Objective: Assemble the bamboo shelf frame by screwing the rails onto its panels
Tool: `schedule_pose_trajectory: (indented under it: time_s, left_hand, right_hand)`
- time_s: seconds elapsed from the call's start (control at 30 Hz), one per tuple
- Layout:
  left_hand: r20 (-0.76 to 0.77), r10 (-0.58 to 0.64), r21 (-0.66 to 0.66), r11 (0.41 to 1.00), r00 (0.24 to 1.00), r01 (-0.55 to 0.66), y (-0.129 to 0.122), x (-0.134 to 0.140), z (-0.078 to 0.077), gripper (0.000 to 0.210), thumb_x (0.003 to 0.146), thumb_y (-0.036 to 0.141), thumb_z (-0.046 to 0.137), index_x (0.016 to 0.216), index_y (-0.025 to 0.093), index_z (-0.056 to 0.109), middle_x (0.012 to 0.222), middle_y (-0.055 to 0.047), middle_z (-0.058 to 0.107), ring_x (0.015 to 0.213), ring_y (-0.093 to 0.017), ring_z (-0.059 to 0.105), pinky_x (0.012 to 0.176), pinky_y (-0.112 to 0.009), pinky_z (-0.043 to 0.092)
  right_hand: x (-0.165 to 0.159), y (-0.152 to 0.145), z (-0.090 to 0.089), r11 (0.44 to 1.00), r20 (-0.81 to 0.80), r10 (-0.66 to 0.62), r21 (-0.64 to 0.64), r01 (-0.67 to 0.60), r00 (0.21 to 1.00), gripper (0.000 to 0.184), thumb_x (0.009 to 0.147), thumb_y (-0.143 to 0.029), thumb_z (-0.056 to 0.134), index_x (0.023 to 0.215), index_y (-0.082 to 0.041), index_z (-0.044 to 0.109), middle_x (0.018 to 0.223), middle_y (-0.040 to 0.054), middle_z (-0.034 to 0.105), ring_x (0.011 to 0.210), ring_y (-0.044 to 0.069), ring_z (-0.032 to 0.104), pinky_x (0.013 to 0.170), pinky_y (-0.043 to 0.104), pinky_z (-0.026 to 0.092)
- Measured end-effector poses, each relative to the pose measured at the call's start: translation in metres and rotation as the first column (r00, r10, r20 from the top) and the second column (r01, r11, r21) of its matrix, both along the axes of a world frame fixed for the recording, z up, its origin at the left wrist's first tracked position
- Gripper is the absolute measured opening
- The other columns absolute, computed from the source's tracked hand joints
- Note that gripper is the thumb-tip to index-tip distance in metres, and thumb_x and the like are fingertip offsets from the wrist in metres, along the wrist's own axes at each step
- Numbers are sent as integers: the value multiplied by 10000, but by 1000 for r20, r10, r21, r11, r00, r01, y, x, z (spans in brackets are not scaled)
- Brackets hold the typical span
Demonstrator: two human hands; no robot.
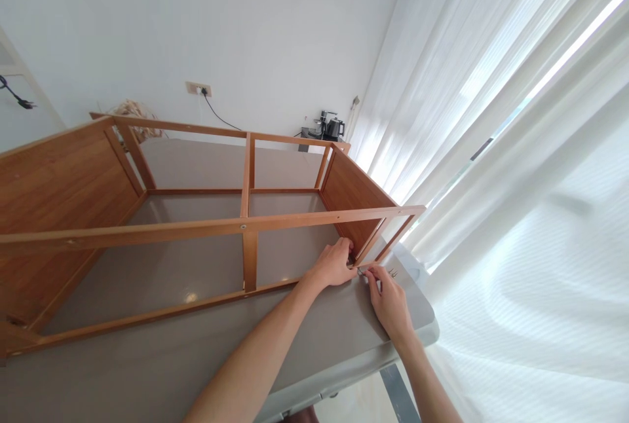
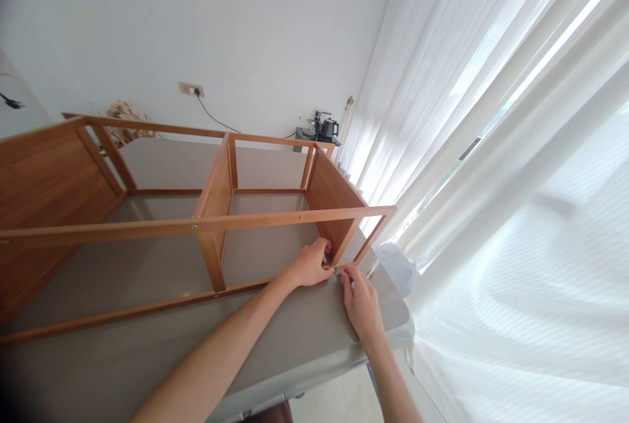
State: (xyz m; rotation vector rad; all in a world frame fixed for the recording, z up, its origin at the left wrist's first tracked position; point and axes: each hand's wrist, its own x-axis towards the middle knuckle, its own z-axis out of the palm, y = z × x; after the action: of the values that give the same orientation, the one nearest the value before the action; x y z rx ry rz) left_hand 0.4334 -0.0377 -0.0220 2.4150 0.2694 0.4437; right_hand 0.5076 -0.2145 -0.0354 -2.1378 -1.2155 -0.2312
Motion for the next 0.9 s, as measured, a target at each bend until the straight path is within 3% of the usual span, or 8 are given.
schedule_pose_trajectory:
  time_s: [0.23,0.4,0.53,0.67,0.9]
  left_hand:
    - [0,0,-7,1000,1000,0,0,0,0,388,755,322,666,1069,207,469,1110,-64,625,838,-200,648,813,-350,479]
    - [10,-7,-3,1000,1000,7,0,0,-1,388,757,328,668,1066,204,469,1114,-65,625,818,-187,648,780,-332,478]
    - [15,-5,11,1000,1000,5,0,1,-2,389,749,315,668,1067,200,475,1092,-59,626,825,-192,650,775,-334,476]
    - [6,-1,7,1000,1000,1,0,2,-3,386,761,337,666,1067,201,474,1105,-63,624,827,-196,654,789,-345,477]
    - [8,0,-5,1000,1000,0,0,3,-4,389,752,323,670,1068,204,476,1097,-62,627,832,-199,655,792,-341,478]
  right_hand:
    - [-2,1,-1,998,158,43,-59,-34,986,262,1021,-326,382,1024,-223,622,964,64,707,904,224,651,835,347,465]
    - [-1,2,5,1000,-59,-14,15,15,998,243,1004,-397,413,999,-244,602,981,37,728,874,208,675,767,314,483]
    - [8,2,6,992,-255,-113,18,121,960,272,957,-491,472,953,-242,583,853,20,752,746,209,687,712,318,490]
    - [13,1,5,992,-404,-94,44,122,910,330,925,-542,501,1004,-235,593,841,27,760,715,207,696,743,335,509]
    - [11,-2,4,991,-446,-76,67,118,892,303,924,-534,509,961,-242,582,895,35,761,761,213,702,778,349,513]
